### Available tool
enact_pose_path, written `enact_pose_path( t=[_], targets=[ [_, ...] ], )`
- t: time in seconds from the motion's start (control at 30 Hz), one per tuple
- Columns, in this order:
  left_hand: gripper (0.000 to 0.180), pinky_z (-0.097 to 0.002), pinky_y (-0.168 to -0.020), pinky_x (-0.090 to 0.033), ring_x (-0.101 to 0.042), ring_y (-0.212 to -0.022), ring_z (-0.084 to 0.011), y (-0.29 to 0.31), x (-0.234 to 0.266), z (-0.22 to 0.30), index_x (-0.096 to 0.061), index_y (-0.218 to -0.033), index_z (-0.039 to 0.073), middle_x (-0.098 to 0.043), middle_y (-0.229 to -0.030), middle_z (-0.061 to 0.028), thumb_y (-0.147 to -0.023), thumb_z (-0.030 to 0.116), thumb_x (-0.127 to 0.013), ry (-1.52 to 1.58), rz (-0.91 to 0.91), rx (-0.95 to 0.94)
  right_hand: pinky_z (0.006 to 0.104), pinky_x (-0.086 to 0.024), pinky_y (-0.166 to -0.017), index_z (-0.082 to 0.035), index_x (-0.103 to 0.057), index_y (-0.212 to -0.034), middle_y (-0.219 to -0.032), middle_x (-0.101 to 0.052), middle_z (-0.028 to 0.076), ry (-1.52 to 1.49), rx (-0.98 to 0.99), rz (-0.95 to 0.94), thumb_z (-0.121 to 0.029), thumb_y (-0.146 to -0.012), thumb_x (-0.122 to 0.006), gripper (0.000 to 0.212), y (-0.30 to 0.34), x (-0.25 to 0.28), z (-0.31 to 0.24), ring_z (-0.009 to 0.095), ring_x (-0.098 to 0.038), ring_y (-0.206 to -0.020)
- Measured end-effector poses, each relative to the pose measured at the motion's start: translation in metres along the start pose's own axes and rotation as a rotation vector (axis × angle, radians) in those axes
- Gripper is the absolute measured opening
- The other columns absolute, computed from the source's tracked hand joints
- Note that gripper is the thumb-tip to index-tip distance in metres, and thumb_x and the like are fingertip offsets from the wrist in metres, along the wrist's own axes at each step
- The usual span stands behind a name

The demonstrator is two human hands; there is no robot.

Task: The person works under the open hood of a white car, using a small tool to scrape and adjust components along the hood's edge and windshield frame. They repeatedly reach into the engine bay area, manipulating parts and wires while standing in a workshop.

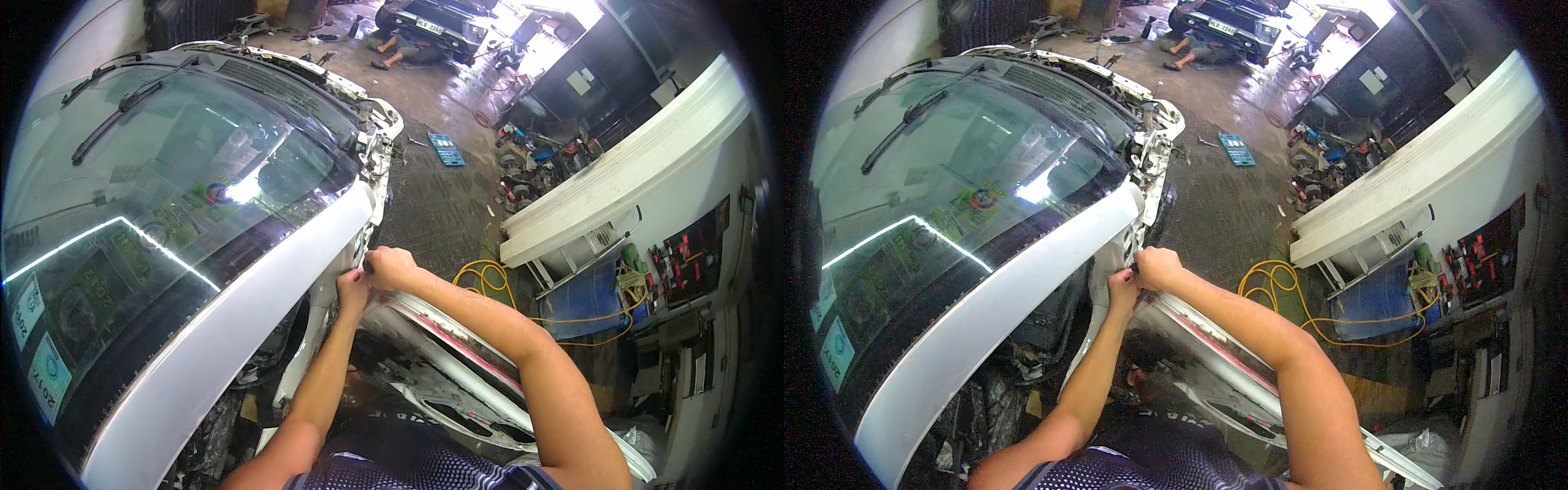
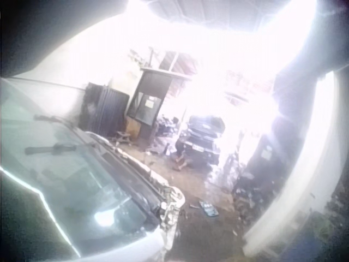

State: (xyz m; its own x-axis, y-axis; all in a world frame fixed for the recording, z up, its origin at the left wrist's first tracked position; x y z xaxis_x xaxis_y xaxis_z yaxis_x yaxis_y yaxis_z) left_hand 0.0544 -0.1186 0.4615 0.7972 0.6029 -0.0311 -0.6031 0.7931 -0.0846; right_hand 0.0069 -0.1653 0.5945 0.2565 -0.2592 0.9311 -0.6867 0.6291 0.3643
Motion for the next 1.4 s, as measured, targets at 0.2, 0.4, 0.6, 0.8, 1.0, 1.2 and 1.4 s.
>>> enact_pose_path(
  t=[0.2, 0.4, 0.6, 0.8, 1.0, 1.2, 1.4],
  targets=[
    [0.017, -0.0412, -0.051, -0.038, -0.048, -0.051, -0.0233, -0.007, -0.003, 0.003, -0.06, -0.071, -0.003, -0.053, -0.062, -0.0221, -0.084, 0.008, -0.062, -0.172, 0.019, -0.096, 0.0467, -0.059, -0.078, -0.005, -0.071, -0.095, -0.095, -0.072, 0.02, -0.029, 0.007, 0.029, -0.035, -0.075, -0.076, 0.037, 0.002, 0.002, 0.0, 0.037, -0.072, -0.09],
    [0.024, -0.041, -0.051, -0.036, -0.041, -0.05, -0.0245, -0.006, -0.008, 0.017, -0.055, -0.065, -0.001, -0.048, -0.058, -0.0192, -0.083, 0.012, -0.065, -0.114, -0.019, -0.232, 0.0448, -0.058, -0.081, -0.009, -0.071, -0.102, -0.101, -0.071, 0.017, 0.02, -0.043, -0.039, -0.04, -0.073, -0.078, 0.043, -0.004, 0.002, 0.01, 0.034, -0.071, -0.096],
    [0.017, -0.033, -0.057, -0.043, -0.052, -0.059, -0.0135, 0.031, 0.043, 0.01, -0.073, -0.097, 0.002, -0.062, -0.067, -0.011, -0.091, 0.018, -0.069, -0.082, 0.188, -0.064, 0.0436, -0.053, -0.086, -0.006, -0.07, -0.108, -0.101, -0.073, 0.017, -0.101, -0.069, -0.016, -0.043, -0.085, -0.074, 0.044, 0.002, -0.001, 0.013, 0.035, -0.07, -0.1],
    [0.022, -0.0293, -0.064, -0.049, -0.061, -0.075, -0.0112, 0.108, 0.121, -0.02, -0.071, -0.109, 0.004, -0.069, -0.084, -0.0061, -0.094, 0.019, -0.068, -0.142, 0.327, 0.044, 0.0446, -0.053, -0.088, -0.004, -0.07, -0.112, -0.105, -0.072, 0.021, -0.165, -0.006, -0.079, -0.05, -0.086, -0.072, 0.052, -0.005, -0.002, 0.018, 0.036, -0.07, -0.102],
    [0.028, -0.0261, -0.061, -0.056, -0.066, -0.086, -0.0136, 0.142, 0.136, -0.072, -0.061, -0.128, 0.009, -0.065, -0.1, -0.0091, -0.099, 0.01, -0.058, 0.279, 0.233, 0.456, 0.0351, -0.05, -0.086, 0.002, -0.07, -0.109, -0.092, -0.072, 0.013, -0.469, -0.031, -0.152, -0.041, -0.089, -0.076, 0.048, -0.005, 0.002, 0.018, 0.018, -0.064, -0.089],
    [0.026, -0.0259, -0.061, -0.056, -0.068, -0.075, -0.0141, 0.123, 0.114, -0.043, -0.057, -0.127, 0.005, -0.065, -0.107, -0.0104, -0.101, 0.006, -0.054, 0.454, -0.016, 0.441, 0.0383, -0.052, -0.084, -0.004, -0.072, -0.108, -0.091, -0.073, 0.015, -0.253, -0.003, -0.071, -0.047, -0.09, -0.071, 0.047, -0.005, 0.006, 0.021, 0.026, -0.069, -0.087],
    [0.025, -0.0275, -0.069, -0.056, -0.066, -0.084, -0.0134, 0.113, 0.107, -0.035, -0.057, -0.124, 0.002, -0.066, -0.104, -0.0089, -0.099, 0.005, -0.059, 0.536, 0.055, 0.519, 0.0384, -0.052, -0.083, -0.005, -0.072, -0.108, -0.091, -0.073, 0.015, -0.348, 0.026, -0.09, -0.048, -0.09, -0.07, 0.047, -0.019, -0.014, 0.013, 0.026, -0.069, -0.087]
  ],
)
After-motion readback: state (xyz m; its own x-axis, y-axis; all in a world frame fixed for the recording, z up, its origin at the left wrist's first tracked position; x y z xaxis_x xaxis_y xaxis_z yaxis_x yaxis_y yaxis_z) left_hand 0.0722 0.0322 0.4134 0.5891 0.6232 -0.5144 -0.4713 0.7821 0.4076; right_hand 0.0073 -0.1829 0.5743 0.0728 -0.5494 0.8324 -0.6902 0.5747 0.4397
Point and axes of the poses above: each hand's wrist, its own y-axis away from the middle knuckle, its own x-axis out of the back of the hand, z = x × y, the point moved 10 cm from there along -y, towards the middle knuckle
